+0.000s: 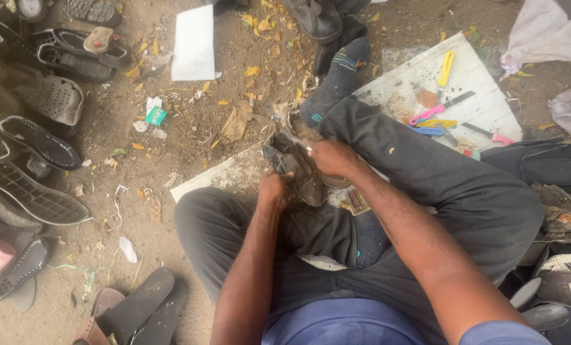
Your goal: The person sits on the ground and uses a knife to cut and scrape the sole of a shoe. They then use a hammer to tap the shoe and continue scraping the sole with the knife. The person handles multiple shoes and tools during the process.
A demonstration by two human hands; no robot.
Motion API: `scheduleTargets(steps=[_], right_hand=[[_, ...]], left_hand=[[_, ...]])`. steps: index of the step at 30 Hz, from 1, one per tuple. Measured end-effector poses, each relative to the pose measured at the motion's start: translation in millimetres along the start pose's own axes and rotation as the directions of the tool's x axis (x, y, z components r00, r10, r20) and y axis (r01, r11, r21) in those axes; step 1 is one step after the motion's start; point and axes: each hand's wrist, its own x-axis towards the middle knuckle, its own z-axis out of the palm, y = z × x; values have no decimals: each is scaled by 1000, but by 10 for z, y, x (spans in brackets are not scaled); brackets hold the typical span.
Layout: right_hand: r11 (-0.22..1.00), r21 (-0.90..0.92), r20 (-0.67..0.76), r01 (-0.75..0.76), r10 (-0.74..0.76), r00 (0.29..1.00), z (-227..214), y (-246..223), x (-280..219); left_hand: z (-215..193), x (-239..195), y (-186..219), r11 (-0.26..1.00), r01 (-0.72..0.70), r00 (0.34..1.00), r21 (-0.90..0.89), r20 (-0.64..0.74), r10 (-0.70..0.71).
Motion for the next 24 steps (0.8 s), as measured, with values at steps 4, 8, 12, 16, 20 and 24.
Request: scheduleTargets(steps=[4, 8, 12, 16, 20, 24], right_hand=[[999, -20, -34, 28, -29, 999, 94, -103, -35], [998, -28, -4, 59, -59, 998, 42, -60, -500], [994, -112, 79, 1, 8, 997, 9, -94, -592], [985, -115, -58, 130, -137, 989, 85, 5, -358], [991, -111, 0, 71, -72, 997, 181, -46, -392], [984, -175, 84, 33, -18, 996, 184, 116, -1008]], left_hand=[[18, 3, 25, 1000, -3, 1000, 16, -3, 3], [41, -87, -75, 999, -16, 996, 39, -90, 19], [40, -197, -191, 997, -77, 988, 27, -132, 80], [62, -211, -256, 979, -129, 970, 159, -186, 158], [28, -287, -219, 977, -127, 963, 173, -213, 163], [44, -360, -247, 962, -184, 955, 203, -195, 224]])
